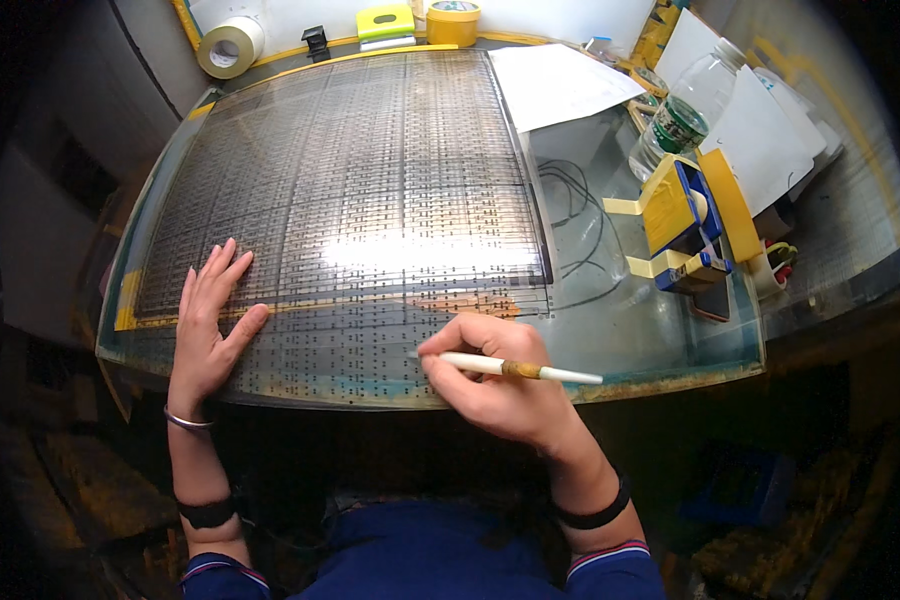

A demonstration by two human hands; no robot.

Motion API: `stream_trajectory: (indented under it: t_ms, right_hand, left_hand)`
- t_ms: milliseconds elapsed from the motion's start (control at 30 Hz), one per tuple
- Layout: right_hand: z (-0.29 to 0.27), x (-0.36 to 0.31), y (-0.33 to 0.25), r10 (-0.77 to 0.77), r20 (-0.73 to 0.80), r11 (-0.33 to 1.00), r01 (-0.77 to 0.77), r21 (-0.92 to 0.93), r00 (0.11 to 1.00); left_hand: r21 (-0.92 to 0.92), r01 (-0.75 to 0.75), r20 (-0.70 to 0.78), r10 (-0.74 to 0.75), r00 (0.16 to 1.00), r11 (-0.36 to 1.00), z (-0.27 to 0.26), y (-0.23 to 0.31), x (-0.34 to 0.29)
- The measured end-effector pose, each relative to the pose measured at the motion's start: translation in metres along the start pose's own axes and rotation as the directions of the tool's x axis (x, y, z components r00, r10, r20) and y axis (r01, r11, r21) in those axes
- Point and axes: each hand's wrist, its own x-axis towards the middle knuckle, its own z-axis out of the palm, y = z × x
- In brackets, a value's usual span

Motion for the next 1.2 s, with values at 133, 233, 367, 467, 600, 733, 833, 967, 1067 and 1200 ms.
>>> stream_trajectory:
  t_ms: [133,233,367,467,600,733,833,967,1067,1200]
  right_hand:
    - [0.000,-0.001,0.005,-0.068,0.000,0.997,0.068,-0.038,0.998]
    - [-0.007,-0.001,0.009,-0.089,0.128,0.996,0.087,0.017,0.988]
    - [0.005,0.000,0.004,0.012,-0.102,0.999,-0.007,0.047,0.995]
    - [-0.006,-0.002,0.003,-0.096,0.090,0.994,0.100,-0.033,0.991]
    - [-0.006,-0.002,0.001,-0.015,0.083,0.999,0.012,0.037,0.996]
    - [0.004,0.001,0.008,-0.089,-0.075,0.996,0.089,-0.010,0.993]
    - [-0.003,-0.002,0.006,-0.094,0.064,0.995,0.095,-0.025,0.994]
    - [-0.004,-0.002,0.002,-0.023,0.063,0.999,0.021,0.026,0.998]
    - [-0.002,-0.001,0.000,0.013,-0.011,0.997,-0.012,0.078,1.000]
    - [0.002,-0.001,0.006,-0.059,-0.081,0.996,0.064,0.067,0.995]
  left_hand:
    - [-0.001,0.000,0.000,0.000,1.000,1.000,-0.001,0.002,0.000]
    - [0.005,0.001,0.001,-0.001,1.000,1.000,0.000,-0.001,0.000]
    - [-0.006,-0.001,-0.001,0.001,1.000,1.000,0.001,0.000,0.000]
    - [-0.007,0.002,-0.004,-0.002,1.000,1.000,0.000,0.000,0.000]
    - [-0.004,0.004,-0.001,-0.004,1.000,1.000,0.000,0.000,0.000]
    - [-0.003,0.002,-0.005,-0.002,1.000,1.000,0.001,-0.001,0.000]
    - [-0.021,0.004,-0.018,-0.004,1.000,1.000,0.002,-0.001,0.000]
    - [-0.019,-0.002,-0.020,0.002,1.000,1.000,0.002,-0.001,0.000]
    - [-0.011,-0.001,-0.022,0.001,1.000,1.000,0.002,-0.002,-0.001]
    - [-0.020,-0.005,-0.022,0.004,1.000,1.000,0.002,-0.001,0.000]
